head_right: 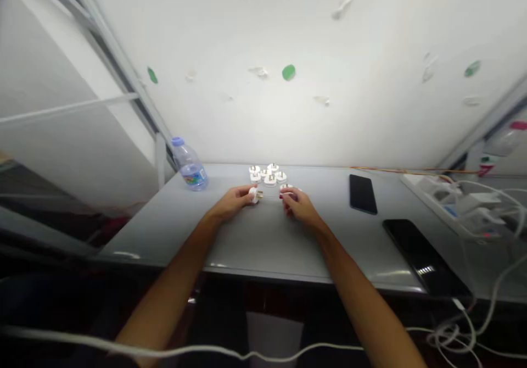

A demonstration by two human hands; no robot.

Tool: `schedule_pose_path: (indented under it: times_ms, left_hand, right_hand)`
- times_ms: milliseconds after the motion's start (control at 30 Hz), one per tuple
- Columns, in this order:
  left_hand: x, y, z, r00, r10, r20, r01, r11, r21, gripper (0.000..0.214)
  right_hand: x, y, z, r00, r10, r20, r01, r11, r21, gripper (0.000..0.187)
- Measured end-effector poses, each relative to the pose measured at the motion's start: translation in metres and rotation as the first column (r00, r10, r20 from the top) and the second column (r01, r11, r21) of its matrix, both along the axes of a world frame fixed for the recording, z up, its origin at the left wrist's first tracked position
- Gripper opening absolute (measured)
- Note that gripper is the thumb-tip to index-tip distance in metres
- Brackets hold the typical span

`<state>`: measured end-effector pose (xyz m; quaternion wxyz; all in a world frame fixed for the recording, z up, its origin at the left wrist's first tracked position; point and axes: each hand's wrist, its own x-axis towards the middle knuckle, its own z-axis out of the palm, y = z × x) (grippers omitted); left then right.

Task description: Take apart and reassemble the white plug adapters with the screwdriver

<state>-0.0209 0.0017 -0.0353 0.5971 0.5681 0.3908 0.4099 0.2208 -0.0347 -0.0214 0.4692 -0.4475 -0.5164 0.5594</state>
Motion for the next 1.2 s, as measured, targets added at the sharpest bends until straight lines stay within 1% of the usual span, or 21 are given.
schedule_pose_path:
  times_ms: [67, 167, 333, 433, 533, 667, 733, 833, 900, 967, 1033, 1067, 1100, 1133, 1200]
  left_hand:
    - [0.000, -0.001, 0.001, 1.000, -0.009, -0.013, 0.009, 1.000, 0.017, 0.064]
    - [0.001, -0.001, 0.001, 0.999, -0.016, -0.033, 0.018, 0.999, 0.042, 0.061]
    - [-0.003, 0.002, 0.000, 0.995, 0.006, -0.098, 0.002, 0.996, 0.086, 0.060]
    - [-0.006, 0.004, 0.001, 0.985, 0.058, -0.165, -0.036, 0.990, 0.136, 0.062]
    - [-0.008, 0.004, 0.002, 0.974, 0.105, -0.201, -0.070, 0.982, 0.173, 0.067]
    - [-0.009, 0.005, 0.001, 0.971, 0.136, -0.197, -0.100, 0.978, 0.183, 0.069]
    - [-0.010, 0.005, 0.001, 0.971, 0.157, -0.182, -0.122, 0.975, 0.188, 0.068]
    - [-0.010, 0.005, 0.003, 0.965, 0.213, -0.152, -0.186, 0.967, 0.176, 0.069]
    - [-0.009, 0.004, 0.005, 0.964, 0.242, -0.114, -0.224, 0.963, 0.151, 0.068]
    - [-0.005, 0.001, 0.008, 0.973, 0.222, -0.065, -0.213, 0.970, 0.120, 0.066]
    - [0.001, -0.003, 0.010, 0.987, 0.158, -0.028, -0.155, 0.984, 0.088, 0.064]
    - [0.005, -0.005, 0.010, 0.993, 0.119, -0.022, -0.117, 0.991, 0.072, 0.063]
    - [0.010, -0.007, 0.011, 0.996, 0.081, -0.022, -0.080, 0.995, 0.056, 0.062]
    - [0.014, -0.010, 0.011, 0.999, 0.048, -0.024, -0.047, 0.998, 0.044, 0.061]
    - [0.022, -0.014, 0.011, 1.000, 0.003, -0.024, -0.003, 0.999, 0.037, 0.059]
  right_hand:
    - [-0.001, 0.000, 0.001, 1.000, -0.007, 0.006, 0.007, 1.000, -0.004, 0.042]
    - [-0.001, 0.000, 0.001, 0.999, -0.009, 0.033, 0.009, 1.000, -0.011, 0.040]
    - [-0.002, 0.000, -0.001, 0.993, -0.046, 0.104, 0.039, 0.997, 0.065, 0.030]
    - [-0.001, 0.001, -0.001, 0.986, -0.080, 0.145, 0.072, 0.996, 0.057, 0.028]
    - [0.000, 0.001, -0.002, 0.980, -0.108, 0.169, 0.095, 0.992, 0.080, 0.026]
    - [0.002, 0.003, -0.004, 0.972, -0.163, 0.170, 0.142, 0.982, 0.127, 0.026]
    - [0.003, 0.004, -0.006, 0.975, -0.158, 0.159, 0.141, 0.983, 0.116, 0.027]
    - [0.004, 0.004, -0.007, 0.979, -0.147, 0.140, 0.133, 0.986, 0.104, 0.027]
    - [0.004, 0.005, -0.007, 0.987, -0.139, 0.081, 0.128, 0.984, 0.123, 0.027]
    - [0.005, 0.005, -0.006, 0.996, -0.093, -0.004, 0.093, 0.985, 0.147, 0.031]
    - [0.004, 0.005, -0.004, 0.999, -0.024, -0.043, 0.031, 0.985, 0.171, 0.036]
    - [0.004, 0.004, -0.004, 1.000, 0.003, -0.015, 0.000, 0.982, 0.191, 0.035]
    - [0.003, 0.003, -0.003, 0.999, 0.010, 0.046, -0.020, 0.974, 0.227, 0.031]
    - [0.001, 0.001, -0.002, 0.991, -0.007, 0.131, -0.030, 0.960, 0.280, 0.026]
    - [-0.003, -0.005, -0.002, 0.942, -0.106, 0.318, -0.040, 0.907, 0.420, 0.021]
